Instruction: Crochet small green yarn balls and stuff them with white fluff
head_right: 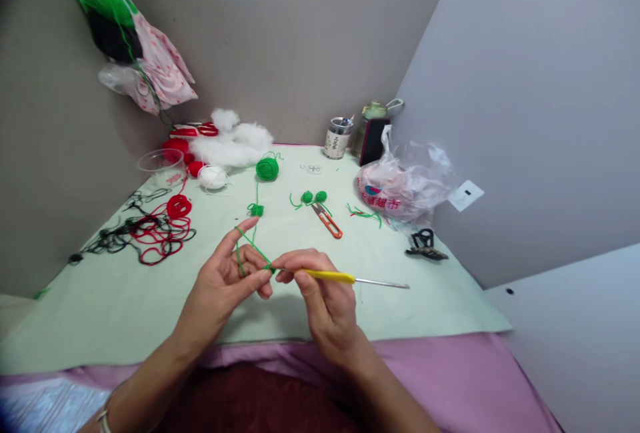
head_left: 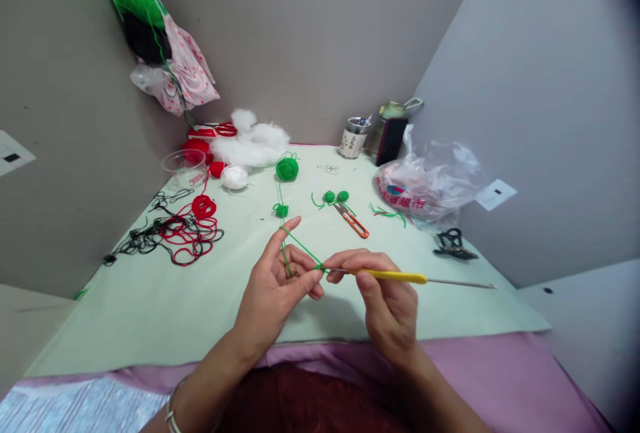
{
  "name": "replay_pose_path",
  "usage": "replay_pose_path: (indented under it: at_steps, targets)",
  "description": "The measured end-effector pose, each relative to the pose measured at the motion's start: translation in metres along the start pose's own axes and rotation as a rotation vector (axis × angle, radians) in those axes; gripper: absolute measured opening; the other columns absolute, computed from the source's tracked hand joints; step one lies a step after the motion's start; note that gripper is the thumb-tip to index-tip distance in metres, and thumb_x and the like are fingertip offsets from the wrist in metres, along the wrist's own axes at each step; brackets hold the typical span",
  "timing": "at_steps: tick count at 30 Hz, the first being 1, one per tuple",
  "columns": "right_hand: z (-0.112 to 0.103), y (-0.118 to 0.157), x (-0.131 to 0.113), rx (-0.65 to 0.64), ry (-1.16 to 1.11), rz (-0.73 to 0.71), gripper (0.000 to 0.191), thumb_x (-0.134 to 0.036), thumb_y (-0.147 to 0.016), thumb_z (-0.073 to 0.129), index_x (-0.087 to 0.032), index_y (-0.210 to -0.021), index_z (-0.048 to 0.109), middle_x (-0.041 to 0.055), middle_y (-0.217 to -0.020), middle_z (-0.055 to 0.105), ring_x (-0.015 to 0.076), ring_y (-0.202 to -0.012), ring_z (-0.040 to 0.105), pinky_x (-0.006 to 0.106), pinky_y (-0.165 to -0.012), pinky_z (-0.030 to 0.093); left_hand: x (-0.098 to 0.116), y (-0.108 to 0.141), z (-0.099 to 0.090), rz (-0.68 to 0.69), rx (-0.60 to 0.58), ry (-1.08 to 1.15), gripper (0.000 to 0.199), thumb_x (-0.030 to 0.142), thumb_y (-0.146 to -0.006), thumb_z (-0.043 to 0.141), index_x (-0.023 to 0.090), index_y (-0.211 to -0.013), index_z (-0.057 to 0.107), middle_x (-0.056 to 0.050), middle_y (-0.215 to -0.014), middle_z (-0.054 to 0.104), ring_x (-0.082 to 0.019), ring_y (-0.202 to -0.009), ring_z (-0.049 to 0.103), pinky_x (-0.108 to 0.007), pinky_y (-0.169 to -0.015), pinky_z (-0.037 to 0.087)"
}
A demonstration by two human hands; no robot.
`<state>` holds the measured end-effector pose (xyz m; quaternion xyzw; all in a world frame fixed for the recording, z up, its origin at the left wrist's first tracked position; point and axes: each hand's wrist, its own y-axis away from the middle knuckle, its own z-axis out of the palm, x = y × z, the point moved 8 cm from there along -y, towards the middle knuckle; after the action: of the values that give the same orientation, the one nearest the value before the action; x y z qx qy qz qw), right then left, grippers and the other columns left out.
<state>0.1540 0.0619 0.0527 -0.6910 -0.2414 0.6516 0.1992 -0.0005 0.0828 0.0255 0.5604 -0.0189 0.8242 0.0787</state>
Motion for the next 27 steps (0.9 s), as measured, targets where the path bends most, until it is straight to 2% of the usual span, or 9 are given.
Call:
replay_pose_path:
  at_steps: [5, 9, 11, 14, 16, 19, 23, 25, 27]
  targets:
    - [0.000, -0.003, -0.006, -0.030, 0.078, -0.035, 0.025, -0.016, -0.107, 0.046, -0.026, -0.110, 0.069, 0.0044, -0.104, 0.076, 0.0175, -0.085, 0.074, 0.036, -0.079, 0.061, 0.003, 0.000, -0.001, 0.031, 0.032, -0.043, 0.088, 0.025, -0.078, 0.088, 0.021, -0.154, 0.042, 0.004, -0.081, 0.065, -0.013, -0.064, 0.069, -0.028, -0.067, 0.058]
    - [0.009, 0.001, -0.018, -0.111, 0.303, -0.247, 0.031, -0.009, -0.101, 0.052, -0.026, -0.121, 0.070, 0.0072, -0.104, 0.078, 0.0204, -0.094, 0.075, 0.035, -0.081, 0.062, 0.004, 0.002, -0.001, 0.067, 0.088, -0.103, 0.086, 0.026, -0.076, 0.090, 0.019, -0.150, 0.048, 0.004, -0.078, 0.063, -0.011, -0.063, 0.062, -0.023, -0.062, 0.056]
    - [0.014, 0.008, -0.021, -0.100, 0.449, -0.367, 0.038, -0.008, -0.097, 0.059, -0.026, -0.128, 0.070, 0.0095, -0.108, 0.078, 0.0214, -0.095, 0.075, 0.033, -0.079, 0.062, 0.000, 0.003, 0.001, 0.033, 0.065, -0.074, 0.091, 0.028, -0.075, 0.091, 0.020, -0.153, 0.045, 0.005, -0.079, 0.063, -0.007, -0.054, 0.053, -0.019, -0.050, 0.048]
    - [0.017, 0.018, -0.021, -0.045, 0.622, -0.451, 0.049, -0.008, -0.095, 0.065, -0.032, -0.136, 0.069, 0.0098, -0.114, 0.077, 0.0239, -0.102, 0.075, 0.036, -0.081, 0.063, -0.010, 0.002, 0.007, -0.070, -0.031, 0.080, 0.093, 0.033, -0.078, 0.090, 0.021, -0.156, 0.041, 0.006, -0.082, 0.063, 0.001, -0.041, 0.035, -0.014, -0.038, 0.025]
    - [0.015, 0.019, -0.019, -0.007, 0.600, -0.410, 0.049, -0.009, -0.096, 0.063, -0.037, -0.135, 0.070, 0.0084, -0.115, 0.076, 0.0238, -0.102, 0.074, 0.037, -0.081, 0.063, -0.016, 0.002, 0.012, -0.166, -0.099, 0.205, 0.085, 0.034, -0.080, 0.088, 0.016, -0.152, 0.046, 0.006, -0.079, 0.061, 0.004, -0.039, 0.026, -0.015, -0.038, 0.016]
    - [0.003, 0.009, -0.013, 0.066, 0.316, -0.195, 0.034, -0.013, -0.101, 0.057, -0.032, -0.122, 0.075, 0.0068, -0.101, 0.075, 0.0218, -0.091, 0.071, 0.037, -0.077, 0.060, -0.018, 0.000, 0.011, -0.239, -0.111, 0.301, 0.074, 0.028, -0.079, 0.088, 0.013, -0.143, 0.055, 0.006, -0.078, 0.059, 0.005, -0.039, 0.021, -0.016, -0.038, 0.014]
    - [-0.007, -0.002, 0.002, 0.180, -0.147, 0.077, 0.021, -0.026, -0.105, 0.055, -0.026, -0.099, 0.076, 0.0031, -0.085, 0.069, 0.0174, -0.071, 0.064, 0.034, -0.067, 0.055, -0.009, -0.003, 0.007, -0.168, -0.084, 0.253, 0.071, 0.024, -0.078, 0.089, 0.018, -0.141, 0.058, 0.004, -0.087, 0.062, 0.006, -0.040, 0.024, -0.015, -0.039, 0.010]
    - [-0.001, -0.005, 0.006, 0.154, -0.237, 0.127, 0.020, -0.030, -0.104, 0.058, -0.026, -0.096, 0.076, 0.0027, -0.088, 0.070, 0.0162, -0.071, 0.063, 0.033, -0.068, 0.054, -0.007, -0.001, 0.009, -0.150, -0.106, 0.222, 0.069, 0.025, -0.080, 0.088, 0.021, -0.143, 0.059, 0.003, -0.087, 0.062, 0.005, -0.041, 0.025, -0.015, -0.039, 0.011]
    - [0.003, -0.007, 0.009, 0.120, -0.213, 0.140, 0.019, -0.028, -0.104, 0.059, -0.026, -0.099, 0.077, 0.0034, -0.093, 0.073, 0.0159, -0.075, 0.065, 0.032, -0.071, 0.055, -0.008, 0.000, 0.009, -0.134, -0.106, 0.193, 0.067, 0.026, -0.082, 0.086, 0.022, -0.143, 0.059, 0.004, -0.085, 0.060, 0.005, -0.043, 0.026, -0.014, -0.040, 0.013]
